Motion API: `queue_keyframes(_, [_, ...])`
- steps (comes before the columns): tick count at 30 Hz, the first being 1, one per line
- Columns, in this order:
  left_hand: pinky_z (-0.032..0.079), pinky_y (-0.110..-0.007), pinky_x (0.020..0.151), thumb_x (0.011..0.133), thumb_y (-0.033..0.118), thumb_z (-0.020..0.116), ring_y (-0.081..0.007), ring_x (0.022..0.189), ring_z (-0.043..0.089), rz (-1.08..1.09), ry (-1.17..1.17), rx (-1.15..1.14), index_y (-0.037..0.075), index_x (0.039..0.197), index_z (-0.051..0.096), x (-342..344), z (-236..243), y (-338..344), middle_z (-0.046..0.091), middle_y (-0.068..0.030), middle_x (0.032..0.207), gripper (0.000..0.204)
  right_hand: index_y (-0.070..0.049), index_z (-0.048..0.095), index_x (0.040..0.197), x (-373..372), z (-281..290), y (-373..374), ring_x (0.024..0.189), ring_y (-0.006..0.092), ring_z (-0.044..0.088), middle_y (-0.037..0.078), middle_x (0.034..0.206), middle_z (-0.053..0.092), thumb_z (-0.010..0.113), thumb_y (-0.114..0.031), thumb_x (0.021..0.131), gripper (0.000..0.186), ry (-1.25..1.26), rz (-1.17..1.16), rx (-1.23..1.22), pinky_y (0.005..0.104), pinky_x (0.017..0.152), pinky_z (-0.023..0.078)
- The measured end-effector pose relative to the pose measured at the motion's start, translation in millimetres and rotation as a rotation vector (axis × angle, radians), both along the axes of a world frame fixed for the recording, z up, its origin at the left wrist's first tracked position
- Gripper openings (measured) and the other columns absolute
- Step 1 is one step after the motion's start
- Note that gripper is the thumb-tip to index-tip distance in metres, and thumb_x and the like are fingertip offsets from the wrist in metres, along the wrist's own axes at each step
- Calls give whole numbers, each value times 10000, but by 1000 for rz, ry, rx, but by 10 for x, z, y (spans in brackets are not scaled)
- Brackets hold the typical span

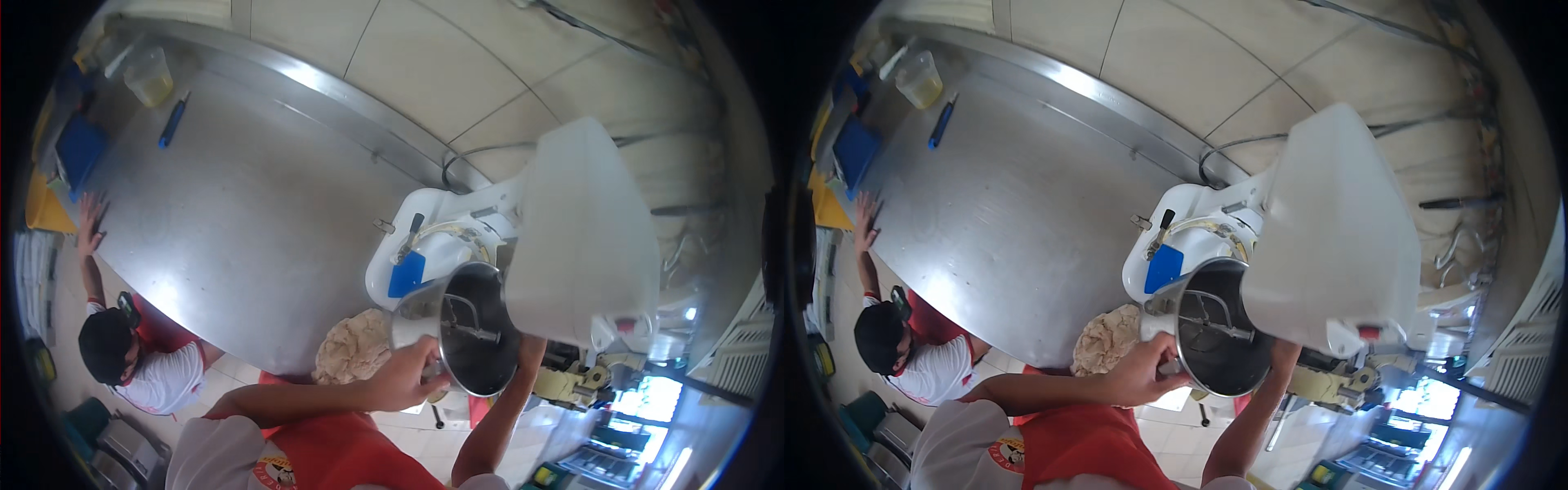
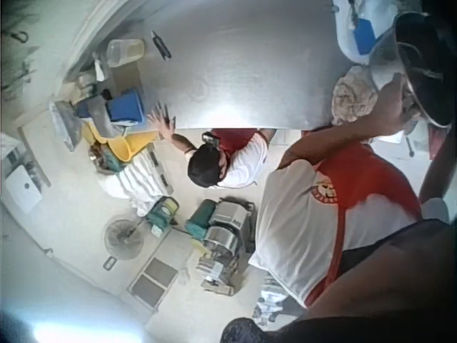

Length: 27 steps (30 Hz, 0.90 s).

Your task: The person mixes dough in a stand mixer, scrapes the bowl with a blue scraper, and then removes the dough from the bowl to place it on a metal counter.

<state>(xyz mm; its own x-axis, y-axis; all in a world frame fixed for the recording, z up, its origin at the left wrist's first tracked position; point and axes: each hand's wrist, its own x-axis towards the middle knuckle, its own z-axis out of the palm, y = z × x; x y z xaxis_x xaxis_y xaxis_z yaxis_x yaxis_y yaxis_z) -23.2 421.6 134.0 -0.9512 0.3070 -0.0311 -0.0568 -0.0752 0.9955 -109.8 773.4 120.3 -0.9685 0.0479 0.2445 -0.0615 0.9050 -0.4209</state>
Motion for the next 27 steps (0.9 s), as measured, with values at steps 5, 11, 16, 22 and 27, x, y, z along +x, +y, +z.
queue_keyframes(5, [498,-438,817,876,55,653,-363,965,601,-185,95,228,-30,1198,400,-233,-109,-22,544,-211,1021,419,32,626,1237,-306,200,-107,1087,215,621,127,1174,678,621,-160,946,348,-117,-137,-133,342,988,448])
queue_keyframes(11, [503,-476,824,878,33,645,-409,1031,592,-266,86,319,-46,1253,373,-702,-234,-178,532,-228,1086,470,29,643,1230,-632,240,-469,1057,211,634,130,1147,692,622,-213,949,372,-231,-182,-188,336,963,461])
queue_keyframes(16, [546,-445,716,894,60,637,-407,948,621,-373,100,291,-58,1261,369,-925,-285,-309,513,-243,1107,469,27,656,1225,-860,197,-693,1032,207,645,134,1124,704,623,-257,951,396,-315,-227,-213,332,942,472])
queue_keyframes(22, [539,-460,734,905,63,620,-411,944,622,-343,95,375,-57,1253,377,-1047,-431,-329,508,-245,1100,442,40,665,1210,-868,141,-691,1009,217,649,146,1092,705,666,-235,913,404,-289,-318,-240,332,921,495])
queue_keyframes(27, [517,-483,770,917,69,598,-429,953,619,-479,68,284,-27,1206,427,-887,-748,-259,514,-258,1114,350,53,667,1184,-745,-5,-728,996,227,650,150,1104,694,666,-228,908,394,-171,-310,-162,340,917,496])
